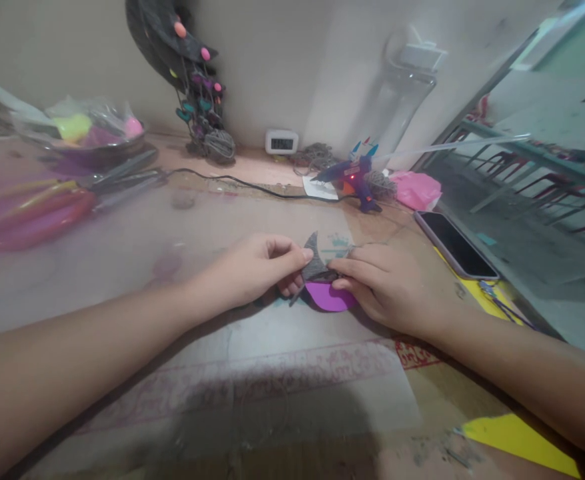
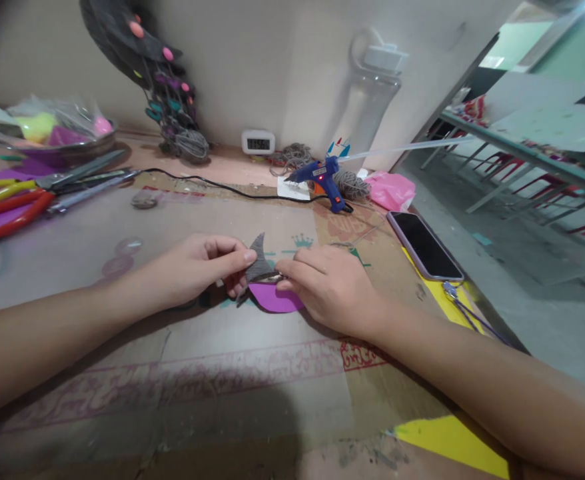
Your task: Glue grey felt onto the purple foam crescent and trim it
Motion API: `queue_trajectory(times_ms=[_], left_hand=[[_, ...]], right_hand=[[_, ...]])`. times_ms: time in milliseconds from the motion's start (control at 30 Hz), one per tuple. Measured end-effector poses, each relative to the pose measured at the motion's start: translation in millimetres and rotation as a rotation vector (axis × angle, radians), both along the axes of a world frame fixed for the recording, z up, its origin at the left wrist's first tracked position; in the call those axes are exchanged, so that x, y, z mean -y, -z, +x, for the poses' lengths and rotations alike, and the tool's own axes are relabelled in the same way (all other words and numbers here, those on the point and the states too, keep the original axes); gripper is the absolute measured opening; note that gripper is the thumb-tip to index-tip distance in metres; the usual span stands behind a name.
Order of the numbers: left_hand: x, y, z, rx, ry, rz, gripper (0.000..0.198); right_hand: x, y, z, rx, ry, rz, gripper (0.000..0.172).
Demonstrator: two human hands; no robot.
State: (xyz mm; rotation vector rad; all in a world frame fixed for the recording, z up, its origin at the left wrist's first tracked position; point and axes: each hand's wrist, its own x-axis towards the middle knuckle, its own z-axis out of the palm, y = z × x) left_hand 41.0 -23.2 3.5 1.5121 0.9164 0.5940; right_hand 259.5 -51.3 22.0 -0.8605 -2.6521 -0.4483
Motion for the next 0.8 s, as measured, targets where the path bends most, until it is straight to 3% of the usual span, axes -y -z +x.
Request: queue_trajectory(times_ms=[167, 800], left_hand=[[1.0, -3.0, 0.5, -0.006, -0.020, -0.021, 0.032], [0.4, -2.8, 0.0, 0.010, -0.013, -0.025, 0.030]], right_hand=[[0.6, 1.9, 4.3, -0.068, 0.048, -0.077, 0.025], [0.3, 0.5, 1.3, -0.008, 0.016, 0.016, 0.024]])
